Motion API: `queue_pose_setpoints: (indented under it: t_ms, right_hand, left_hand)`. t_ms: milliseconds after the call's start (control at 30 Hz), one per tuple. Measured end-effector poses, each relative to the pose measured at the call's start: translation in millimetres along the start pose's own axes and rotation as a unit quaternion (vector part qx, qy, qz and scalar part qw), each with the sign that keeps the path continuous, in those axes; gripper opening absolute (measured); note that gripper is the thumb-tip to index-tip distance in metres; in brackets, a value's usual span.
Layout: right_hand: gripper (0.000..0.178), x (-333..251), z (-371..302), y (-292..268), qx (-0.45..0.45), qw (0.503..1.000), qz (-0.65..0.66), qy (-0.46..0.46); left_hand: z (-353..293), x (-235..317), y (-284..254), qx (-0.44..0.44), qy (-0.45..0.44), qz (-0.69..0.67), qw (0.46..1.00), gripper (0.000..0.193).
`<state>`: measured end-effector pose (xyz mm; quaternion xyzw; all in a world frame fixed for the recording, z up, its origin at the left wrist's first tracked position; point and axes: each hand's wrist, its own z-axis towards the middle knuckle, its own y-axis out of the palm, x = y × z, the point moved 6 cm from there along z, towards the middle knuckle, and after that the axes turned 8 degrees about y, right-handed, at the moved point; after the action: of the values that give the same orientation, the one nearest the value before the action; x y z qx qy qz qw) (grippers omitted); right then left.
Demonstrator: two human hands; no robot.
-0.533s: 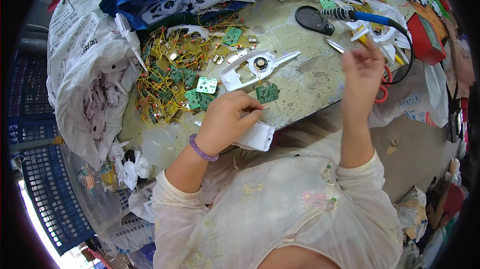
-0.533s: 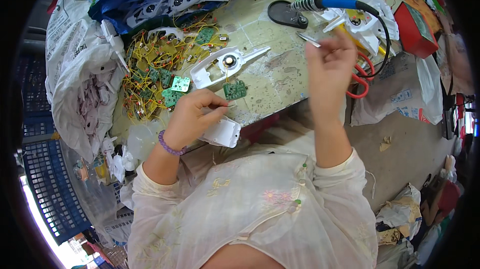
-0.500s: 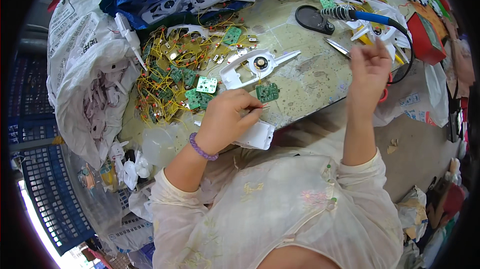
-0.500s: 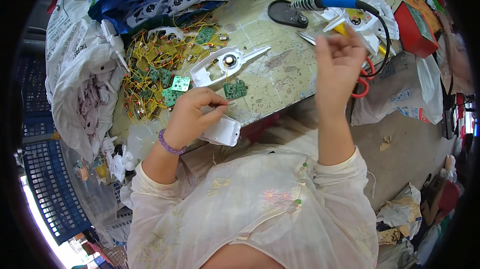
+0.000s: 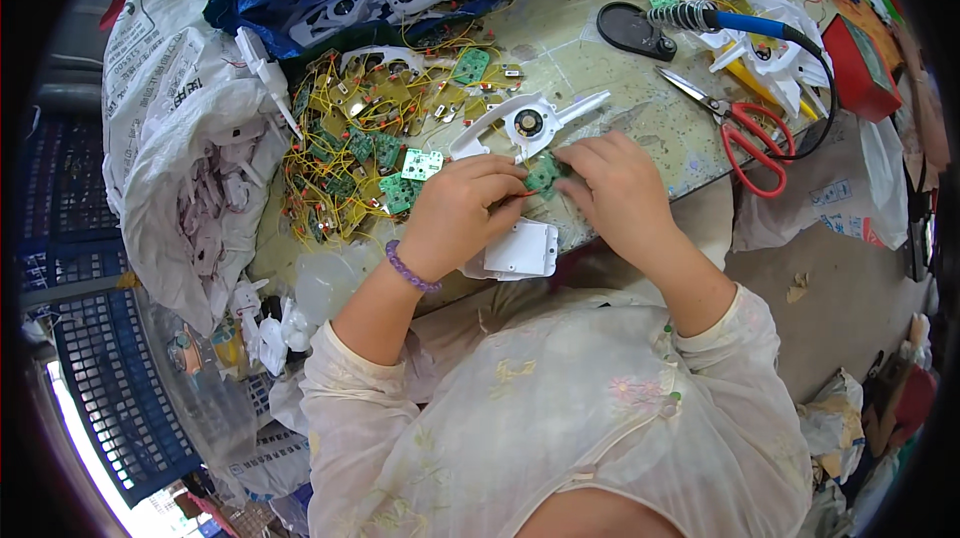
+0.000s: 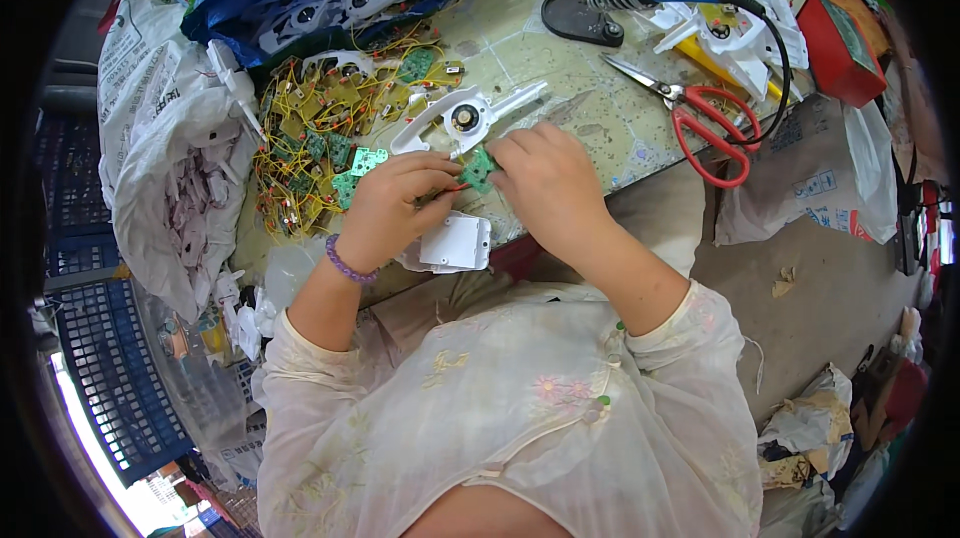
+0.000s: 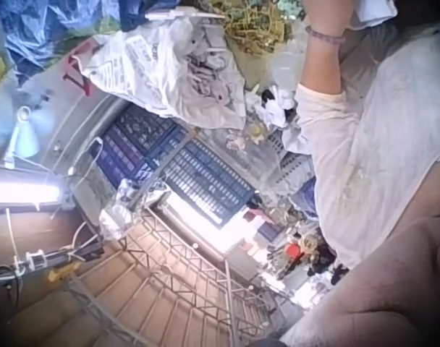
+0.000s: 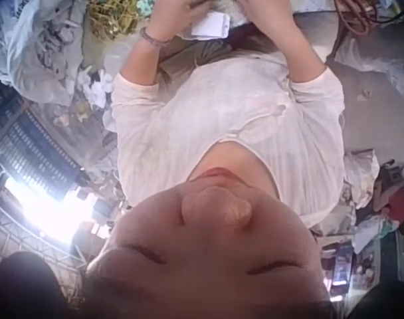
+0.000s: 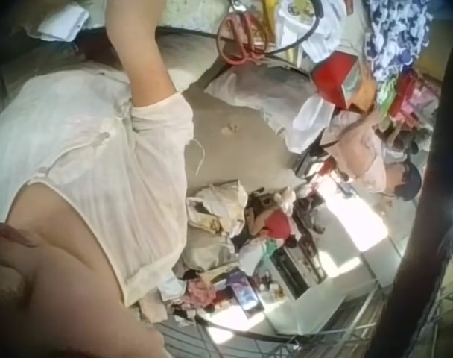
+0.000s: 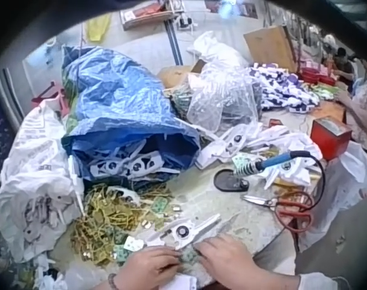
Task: Soldering wires onto a circuit board and assembling it into a plastic toy housing.
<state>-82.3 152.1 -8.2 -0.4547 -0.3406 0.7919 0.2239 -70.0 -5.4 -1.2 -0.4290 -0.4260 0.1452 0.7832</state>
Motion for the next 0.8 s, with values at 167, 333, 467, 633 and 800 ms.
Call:
queue_pose_setpoints:
  t_ms: [167, 333, 467, 633, 800]
  right_hand:
    - [0.028, 8.6, 2.5, 3.6, -0.017, 1.000, 0.013, -0.015]
    - [0.031, 12.2, 3.7, -0.1, -0.031, 0.999, 0.029, 0.002]
    - [0.012, 42.9, -1.4, -29.1, 0.089, 0.944, 0.257, 0.186]
    - [0.041, 84.0, 5.0, -96.9, 0.373, 0.853, 0.339, 0.136]
    - [0.037, 101.6, 34.6, -112.0, 0.313, 0.900, 0.250, 0.171]
  left_hand:
    - [13.9, 18.9, -2.1, 0.005, 0.063, 0.040, 0.997, 0.011]
    - [20.6, 20.4, 9.1, -0.023, 0.125, 0.056, 0.990, 0.014]
    - [21.7, 20.0, 12.3, -0.017, 0.093, 0.078, 0.992, 0.013]
    - [23.5, 23.0, 12.7, -0.012, 0.098, 0.093, 0.991, 0.009]
    - [22.0, 24.4, 11.5, 0.007, 0.078, 0.105, 0.991, 0.010]
